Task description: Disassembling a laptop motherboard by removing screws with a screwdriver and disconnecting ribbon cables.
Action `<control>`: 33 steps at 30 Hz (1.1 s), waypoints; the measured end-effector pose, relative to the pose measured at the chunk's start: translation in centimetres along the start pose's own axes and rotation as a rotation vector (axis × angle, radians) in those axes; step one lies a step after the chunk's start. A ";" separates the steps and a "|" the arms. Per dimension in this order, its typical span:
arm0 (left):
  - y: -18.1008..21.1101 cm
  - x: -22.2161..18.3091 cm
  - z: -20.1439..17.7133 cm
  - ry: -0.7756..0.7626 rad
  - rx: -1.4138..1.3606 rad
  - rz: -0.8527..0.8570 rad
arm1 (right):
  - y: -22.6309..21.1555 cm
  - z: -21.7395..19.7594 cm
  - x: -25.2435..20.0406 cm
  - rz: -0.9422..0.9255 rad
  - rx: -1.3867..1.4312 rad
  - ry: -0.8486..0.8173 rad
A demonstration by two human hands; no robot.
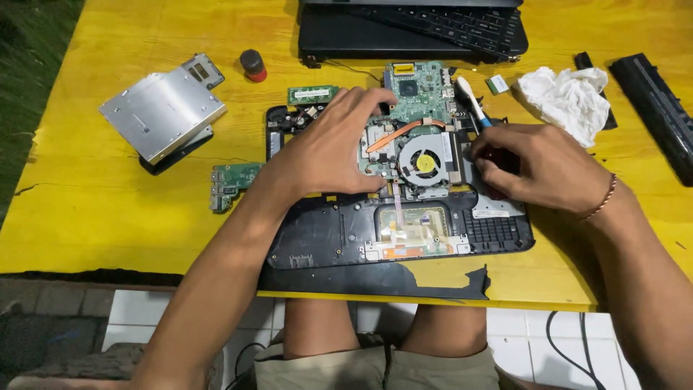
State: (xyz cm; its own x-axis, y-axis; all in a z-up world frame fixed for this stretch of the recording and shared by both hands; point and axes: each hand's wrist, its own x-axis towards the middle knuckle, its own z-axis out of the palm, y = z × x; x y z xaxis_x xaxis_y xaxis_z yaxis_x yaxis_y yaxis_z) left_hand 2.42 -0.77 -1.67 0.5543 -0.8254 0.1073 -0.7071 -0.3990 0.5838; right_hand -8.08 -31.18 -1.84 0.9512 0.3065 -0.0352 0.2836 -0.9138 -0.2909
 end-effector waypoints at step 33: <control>-2.5 0.4 1.0 0.019 0.086 0.087 | -0.9 2.0 -1.0 0.328 -0.500 0.196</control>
State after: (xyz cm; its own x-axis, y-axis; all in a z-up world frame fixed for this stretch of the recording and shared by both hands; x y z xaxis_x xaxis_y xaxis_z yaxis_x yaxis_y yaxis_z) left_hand 3.95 -0.47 -3.87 0.4970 -0.8508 0.1705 -0.7875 -0.3597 0.5004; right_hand -9.52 -30.16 -3.44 0.9894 -0.0226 0.1432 -0.0497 -0.9808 0.1888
